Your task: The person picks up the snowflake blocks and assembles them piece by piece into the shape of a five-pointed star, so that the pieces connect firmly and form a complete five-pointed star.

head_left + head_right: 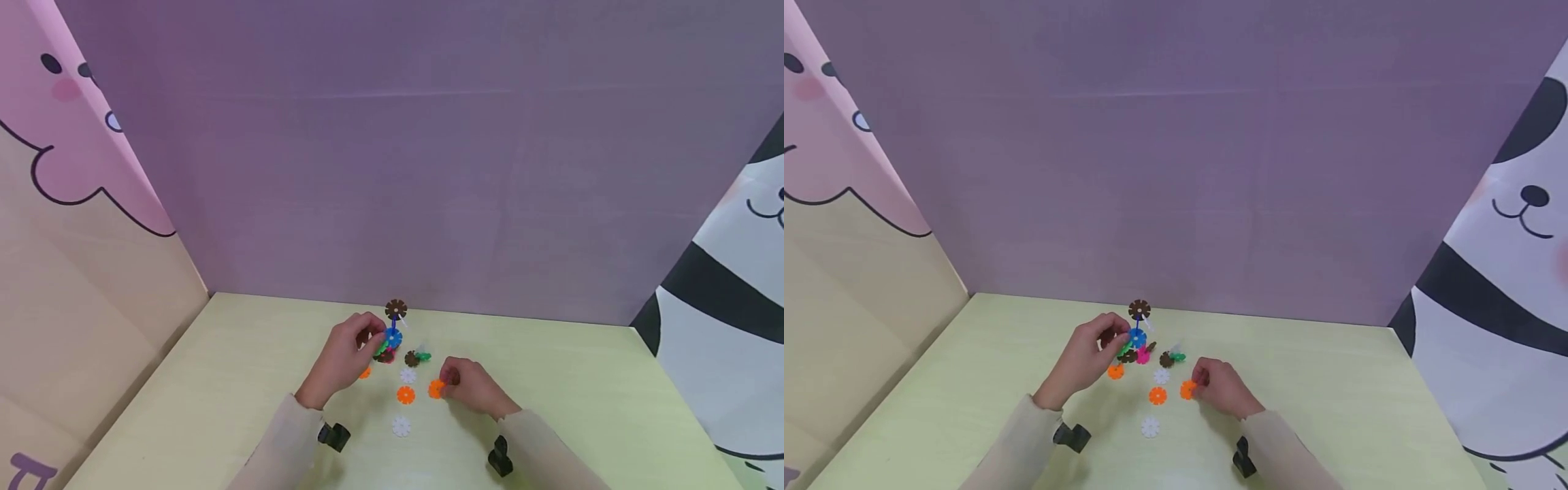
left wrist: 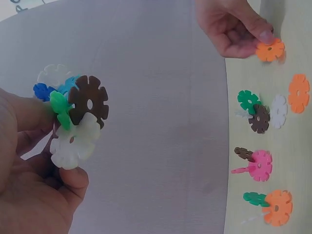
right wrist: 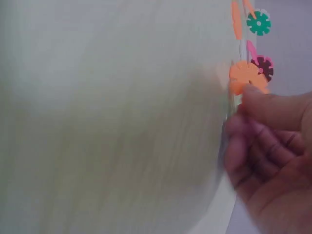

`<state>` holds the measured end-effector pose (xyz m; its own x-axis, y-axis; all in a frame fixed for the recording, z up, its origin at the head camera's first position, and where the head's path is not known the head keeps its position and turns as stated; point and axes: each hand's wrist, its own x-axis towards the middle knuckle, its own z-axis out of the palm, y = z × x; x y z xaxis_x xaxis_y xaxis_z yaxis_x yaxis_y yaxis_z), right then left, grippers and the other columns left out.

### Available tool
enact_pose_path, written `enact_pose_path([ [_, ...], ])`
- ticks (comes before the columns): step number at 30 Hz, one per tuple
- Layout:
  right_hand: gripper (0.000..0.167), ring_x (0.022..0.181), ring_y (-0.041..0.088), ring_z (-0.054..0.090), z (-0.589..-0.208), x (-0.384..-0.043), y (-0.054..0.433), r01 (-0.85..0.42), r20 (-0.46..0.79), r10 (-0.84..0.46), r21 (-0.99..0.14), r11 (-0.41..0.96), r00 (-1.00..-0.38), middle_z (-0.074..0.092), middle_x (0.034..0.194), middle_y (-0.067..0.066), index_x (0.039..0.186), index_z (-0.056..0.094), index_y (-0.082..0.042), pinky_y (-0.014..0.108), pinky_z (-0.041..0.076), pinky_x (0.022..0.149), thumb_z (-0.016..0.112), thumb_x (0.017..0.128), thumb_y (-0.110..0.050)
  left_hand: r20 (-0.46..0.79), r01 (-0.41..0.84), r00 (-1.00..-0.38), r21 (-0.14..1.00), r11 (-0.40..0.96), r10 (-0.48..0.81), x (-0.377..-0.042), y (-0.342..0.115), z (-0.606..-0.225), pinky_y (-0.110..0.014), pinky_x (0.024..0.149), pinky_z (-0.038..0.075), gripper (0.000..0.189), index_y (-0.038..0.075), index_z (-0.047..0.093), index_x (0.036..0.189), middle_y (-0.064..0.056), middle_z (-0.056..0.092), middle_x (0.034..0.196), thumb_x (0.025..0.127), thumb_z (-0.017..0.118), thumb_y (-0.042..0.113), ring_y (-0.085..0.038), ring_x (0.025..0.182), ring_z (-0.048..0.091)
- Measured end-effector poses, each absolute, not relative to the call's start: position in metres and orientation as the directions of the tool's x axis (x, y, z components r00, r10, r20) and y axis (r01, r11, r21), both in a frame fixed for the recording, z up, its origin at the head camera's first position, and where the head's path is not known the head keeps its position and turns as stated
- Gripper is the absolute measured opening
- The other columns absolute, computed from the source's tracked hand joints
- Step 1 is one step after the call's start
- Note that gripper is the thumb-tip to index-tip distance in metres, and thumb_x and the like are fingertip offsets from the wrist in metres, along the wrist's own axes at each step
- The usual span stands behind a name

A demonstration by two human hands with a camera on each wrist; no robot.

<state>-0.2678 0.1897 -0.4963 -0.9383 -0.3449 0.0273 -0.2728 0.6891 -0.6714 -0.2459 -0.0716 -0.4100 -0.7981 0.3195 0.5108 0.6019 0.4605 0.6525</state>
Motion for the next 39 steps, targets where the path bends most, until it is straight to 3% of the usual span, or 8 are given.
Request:
enact_pose_path([
  [4, 0.019, 0.066, 0.014, 0.049, -0.487, -0.258, 0.191, -0.341, 0.135, -0.351, -0.696, 0.632, -0.927, 0.054, 0.073, -0.003, 0.092, 0.062, -0.011, 0.025, 0.044, 0.060, 0.070, 0.081, 0.002, 0.511, 0.608, -0.794, 0.652, 0.454, 0.329, -0.246, -0.071, -0.411, -0.025, 0.061, 0.041, 0.004, 0.011, 0.061, 0.096, 0.007, 0.049, 0.079, 0.092, 0.062, 0.010, -0.012, 0.071, 0.045],
  [9, 0.013, 0.071, 0.011, 0.060, -0.452, -0.238, 0.186, -0.423, 0.316, -0.287, -0.754, 0.502, -0.904, 0.065, 0.082, -0.006, 0.095, 0.067, -0.018, 0.027, 0.051, 0.065, 0.069, 0.086, -0.008, 0.493, 0.602, -0.798, 0.665, 0.442, 0.346, -0.246, -0.069, -0.413, -0.024, 0.060, 0.041, 0.004, 0.009, 0.059, 0.096, 0.005, 0.048, 0.080, 0.094, 0.060, 0.013, -0.013, 0.070, 0.045],
  [18, 0.022, 0.074, 0.011, 0.065, -0.402, -0.212, 0.171, -0.639, 0.602, -0.222, -0.686, 0.349, -0.767, 0.069, 0.088, -0.003, 0.101, 0.066, -0.016, 0.025, 0.052, 0.070, 0.070, 0.084, -0.002, 0.469, 0.610, -0.788, 0.685, 0.399, 0.399, -0.240, -0.061, -0.410, -0.025, 0.065, 0.044, 0.005, 0.009, 0.057, 0.095, 0.007, 0.049, 0.081, 0.094, 0.060, 0.013, -0.013, 0.075, 0.047],
  [32, 0.020, 0.071, 0.013, 0.066, -0.395, -0.207, 0.168, -0.649, 0.624, -0.200, -0.670, 0.360, -0.756, 0.070, 0.084, 0.001, 0.102, 0.064, -0.015, 0.027, 0.053, 0.068, 0.070, 0.085, -0.006, 0.480, 0.654, -0.745, 0.659, 0.371, 0.463, -0.232, -0.054, -0.398, -0.026, 0.067, 0.047, 0.008, 0.010, 0.058, 0.097, 0.007, 0.050, 0.083, 0.092, 0.061, 0.006, -0.012, 0.078, 0.049],
  [39, 0.021, 0.070, 0.015, 0.067, -0.389, -0.203, 0.166, -0.627, 0.606, -0.187, -0.685, 0.372, -0.773, 0.070, 0.085, 0.002, 0.099, 0.064, -0.012, 0.027, 0.053, 0.068, 0.070, 0.083, 0.001, 0.485, 0.667, -0.733, 0.654, 0.358, 0.477, -0.231, -0.054, -0.397, -0.026, 0.067, 0.046, 0.009, 0.011, 0.058, 0.099, 0.007, 0.050, 0.083, 0.092, 0.062, 0.008, -0.012, 0.078, 0.048],
])
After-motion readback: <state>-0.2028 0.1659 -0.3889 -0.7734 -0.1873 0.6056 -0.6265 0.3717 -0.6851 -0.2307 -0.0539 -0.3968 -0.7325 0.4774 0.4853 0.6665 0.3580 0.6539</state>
